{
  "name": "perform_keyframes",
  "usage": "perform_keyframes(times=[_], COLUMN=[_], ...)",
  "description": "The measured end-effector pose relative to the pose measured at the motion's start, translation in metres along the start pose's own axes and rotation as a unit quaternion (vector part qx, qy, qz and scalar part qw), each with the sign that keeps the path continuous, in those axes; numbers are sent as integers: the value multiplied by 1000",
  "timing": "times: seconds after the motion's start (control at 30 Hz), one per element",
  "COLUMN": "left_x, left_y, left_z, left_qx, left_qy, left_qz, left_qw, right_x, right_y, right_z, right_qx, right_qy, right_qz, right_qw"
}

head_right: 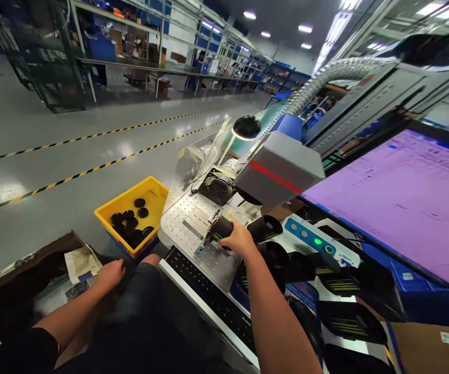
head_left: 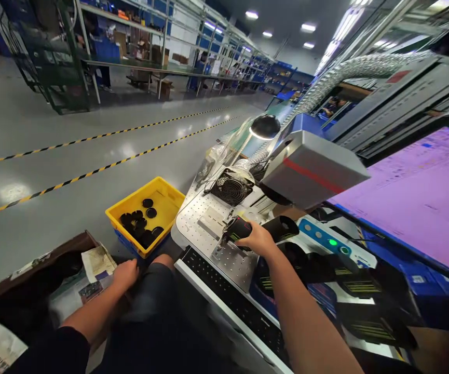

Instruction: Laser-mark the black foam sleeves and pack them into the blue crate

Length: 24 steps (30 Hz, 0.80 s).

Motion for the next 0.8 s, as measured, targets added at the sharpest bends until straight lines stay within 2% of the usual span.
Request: perform_keyframes(times=[0.27, 0.8], left_x=[1, 5], left_y=[0, -4], left_z=[-1, 1], left_qx=[-13, -27], left_qy=[-9, 21], left_qz=[-20, -36], left_qw=[1000, 999], right_x=[9, 21], right_y=[5, 6], right_z=[2, -2], right_qx=[3, 18], right_qy=[30, 68], right_qz=[-7, 44], right_qw=[1000, 997])
Point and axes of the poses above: each hand's wrist, its own z-axis towards the middle knuckle, its own y-axis out of the palm, x = y × z, the point moved 6 cm from there along z, towards the middle knuckle, and after that the axes turned 10 degrees about -y, right-handed, at the moved point
